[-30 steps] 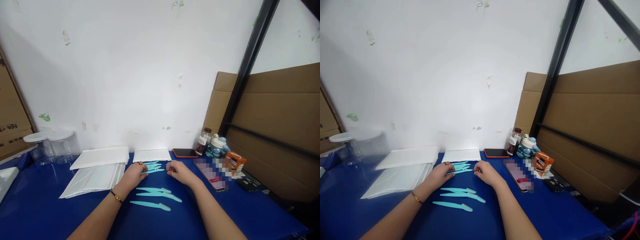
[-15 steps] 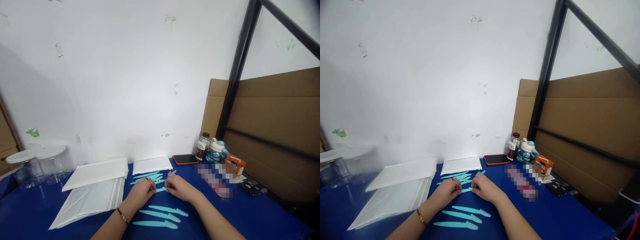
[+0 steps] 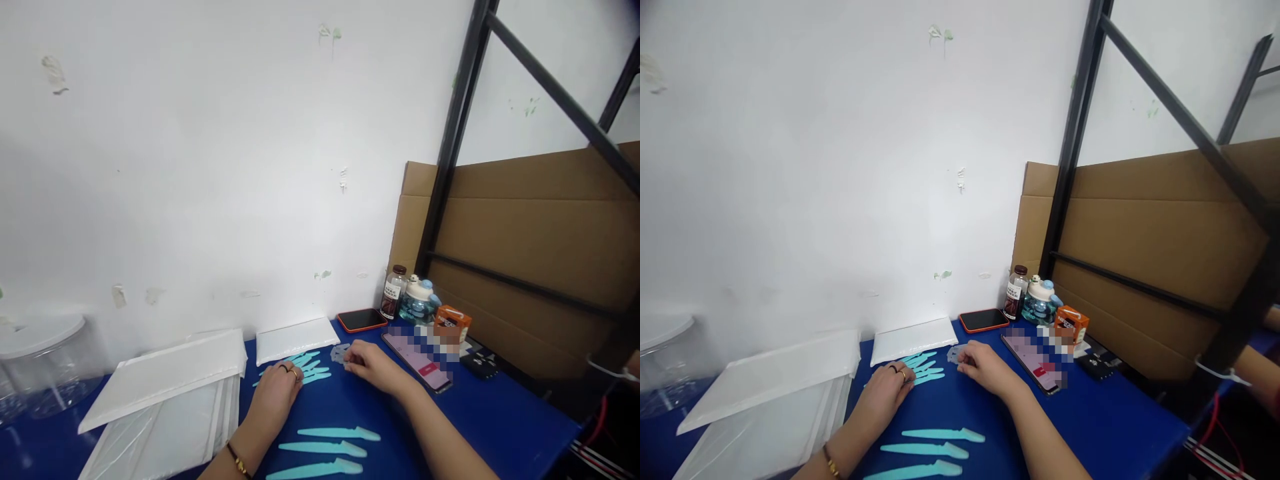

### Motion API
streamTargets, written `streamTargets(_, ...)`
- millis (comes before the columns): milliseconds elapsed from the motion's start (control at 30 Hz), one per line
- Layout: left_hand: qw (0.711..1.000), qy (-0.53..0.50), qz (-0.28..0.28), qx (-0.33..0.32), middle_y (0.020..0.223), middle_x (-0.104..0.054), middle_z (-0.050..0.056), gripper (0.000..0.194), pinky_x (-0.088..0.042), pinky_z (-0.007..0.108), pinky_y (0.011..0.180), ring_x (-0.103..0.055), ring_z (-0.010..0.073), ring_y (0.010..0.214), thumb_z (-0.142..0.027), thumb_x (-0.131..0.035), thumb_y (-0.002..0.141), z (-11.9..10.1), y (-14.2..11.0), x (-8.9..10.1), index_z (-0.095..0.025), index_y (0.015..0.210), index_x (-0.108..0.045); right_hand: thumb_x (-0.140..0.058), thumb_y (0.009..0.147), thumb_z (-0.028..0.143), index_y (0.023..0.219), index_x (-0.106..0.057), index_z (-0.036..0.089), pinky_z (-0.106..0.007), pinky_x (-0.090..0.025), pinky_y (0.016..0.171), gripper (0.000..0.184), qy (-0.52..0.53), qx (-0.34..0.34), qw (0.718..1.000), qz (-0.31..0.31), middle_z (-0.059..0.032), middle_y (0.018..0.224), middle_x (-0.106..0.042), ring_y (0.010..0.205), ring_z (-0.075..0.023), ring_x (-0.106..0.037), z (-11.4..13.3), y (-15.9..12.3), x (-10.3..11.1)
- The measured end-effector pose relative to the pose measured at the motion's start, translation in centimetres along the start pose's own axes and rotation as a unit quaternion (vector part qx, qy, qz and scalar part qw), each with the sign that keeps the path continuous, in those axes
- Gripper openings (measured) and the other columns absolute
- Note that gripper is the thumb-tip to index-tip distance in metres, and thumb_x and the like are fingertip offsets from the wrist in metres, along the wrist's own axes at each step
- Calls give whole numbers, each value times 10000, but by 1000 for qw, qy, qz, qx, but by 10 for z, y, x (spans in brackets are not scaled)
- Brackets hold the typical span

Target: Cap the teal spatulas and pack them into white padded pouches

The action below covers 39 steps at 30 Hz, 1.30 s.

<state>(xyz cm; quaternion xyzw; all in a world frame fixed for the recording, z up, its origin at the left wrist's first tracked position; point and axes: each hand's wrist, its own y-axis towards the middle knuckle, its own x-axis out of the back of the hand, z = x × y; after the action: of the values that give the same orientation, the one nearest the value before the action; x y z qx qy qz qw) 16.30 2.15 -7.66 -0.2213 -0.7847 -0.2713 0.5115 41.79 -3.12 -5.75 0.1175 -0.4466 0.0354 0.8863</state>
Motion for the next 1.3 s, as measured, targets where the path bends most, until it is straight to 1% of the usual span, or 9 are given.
streamTargets(167,989,-128,44,-51,920,-594,15,143,-396,243,751,-513,140,838,-285,-518,792,-19,-16,4,-222,885,-606,-781,529,375,809,-639,147,-171,-378,505,387,115,-24,959,259,34,639,-568,569,-96,-517,2,-17,10)
streamTargets(233,981,-165,87,-58,887,-600,-4,170,-401,213,696,-511,121,783,-334,-595,729,-25,-20,0,-228,859,-620,-813,452,360,778,-651,154,-162,-358,470,419,88,-30,949,302,46,620,-576,535,-86,-509,2,-20,6)
streamTargets(400,985,-137,107,9,780,-612,-13,116,-368,198,591,-520,100,666,-264,-543,732,-22,-16,-9,-206,790,-624,-741,597,284,749,-642,162,-169,-355,480,218,57,-23,975,214,38,617,-577,539,-87,-510,4,-8,-10)
streamTargets(533,992,-89,60,71,795,-619,-3,114,-353,219,618,-530,123,718,-251,-520,740,-17,-14,-5,-200,786,-611,-635,707,182,778,-619,171,-188,-381,564,73,24,37,992,120,-2,761,-590,647,-107,-532,7,6,-21)
streamTargets(700,994,-61,22,89,820,-614,-1,107,-340,235,660,-529,132,758,-258,-516,774,-19,-20,-1,-207,780,-610,-556,776,171,840,-583,195,-228,-393,697,73,-26,99,990,98,-29,885,-567,788,-150,-540,8,5,-22)
streamTargets(967,997,6,-2,74,872,-629,10,173,-331,274,745,-535,158,853,-292,-468,841,-2,-22,10,-219,828,-624,-542,773,157,851,-572,192,-233,-393,723,90,-24,64,996,62,-38,931,-567,820,-156,-541,-7,7,-4)
streamTargets(1100,998,-33,-24,46,887,-620,4,153,-343,263,763,-528,148,863,-324,-503,827,-14,-30,17,-228,856,-618,-611,740,245,810,-603,200,-199,-381,608,83,14,83,987,139,1,799,-571,705,-124,-527,8,-12,-1)
streamTargets(1200,994,-101,43,10,838,-612,-15,155,-367,218,694,-530,116,776,-365,-560,783,-26,-38,20,-238,837,-630,-716,625,306,815,-619,205,-181,-346,525,235,22,116,966,232,26,755,-566,633,-103,-504,21,-28,-6)
streamTargets(1300,986,-128,108,-8,836,-615,-26,179,-372,190,629,-533,106,736,-354,-644,695,-31,-43,17,-241,834,-641,-672,646,216,818,-612,202,-179,-335,531,183,-6,119,972,204,23,781,-571,641,-97,-495,29,-32,-15)
